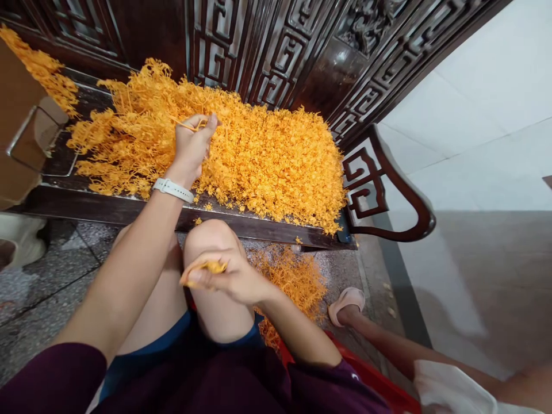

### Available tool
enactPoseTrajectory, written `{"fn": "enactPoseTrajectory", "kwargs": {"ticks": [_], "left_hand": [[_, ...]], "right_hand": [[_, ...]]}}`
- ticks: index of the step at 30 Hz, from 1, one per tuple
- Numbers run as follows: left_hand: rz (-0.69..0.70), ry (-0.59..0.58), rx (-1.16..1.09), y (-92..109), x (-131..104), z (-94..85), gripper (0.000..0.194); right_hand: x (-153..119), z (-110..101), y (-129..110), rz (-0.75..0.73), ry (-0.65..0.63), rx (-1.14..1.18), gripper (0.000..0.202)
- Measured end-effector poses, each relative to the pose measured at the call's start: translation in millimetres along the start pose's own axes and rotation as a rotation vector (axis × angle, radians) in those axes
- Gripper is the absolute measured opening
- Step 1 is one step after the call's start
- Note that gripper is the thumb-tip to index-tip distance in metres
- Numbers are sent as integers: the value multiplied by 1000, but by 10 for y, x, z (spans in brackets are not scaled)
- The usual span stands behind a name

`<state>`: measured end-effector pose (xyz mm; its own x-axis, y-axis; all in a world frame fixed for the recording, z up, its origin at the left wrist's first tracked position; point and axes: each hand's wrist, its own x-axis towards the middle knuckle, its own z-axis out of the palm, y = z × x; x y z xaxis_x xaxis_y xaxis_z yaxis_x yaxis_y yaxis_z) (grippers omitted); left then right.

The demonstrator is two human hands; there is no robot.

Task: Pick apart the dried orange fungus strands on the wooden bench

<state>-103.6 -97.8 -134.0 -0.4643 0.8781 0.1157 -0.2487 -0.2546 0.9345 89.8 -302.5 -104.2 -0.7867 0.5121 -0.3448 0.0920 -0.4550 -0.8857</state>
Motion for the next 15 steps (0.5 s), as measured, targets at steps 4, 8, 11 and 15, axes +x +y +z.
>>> {"fn": "enactPoseTrajectory", "kwargs": {"ticks": [4,8,11,15], "left_hand": [[-183,-166,-80,185,-357,115,53],[-250,-395,-163,264,-660,298,53],[-210,-585,-190,241,-856,418,58],[-102,-746,-74,194,-1046,520,53]], "right_hand": [[63,-362,-279,-194,387,95,17],[38,-611,-495,-331,639,176,15],[-30,-763,-582,-347,749,87,21],[-152,-928,-603,-382,759,-146,19]]}}
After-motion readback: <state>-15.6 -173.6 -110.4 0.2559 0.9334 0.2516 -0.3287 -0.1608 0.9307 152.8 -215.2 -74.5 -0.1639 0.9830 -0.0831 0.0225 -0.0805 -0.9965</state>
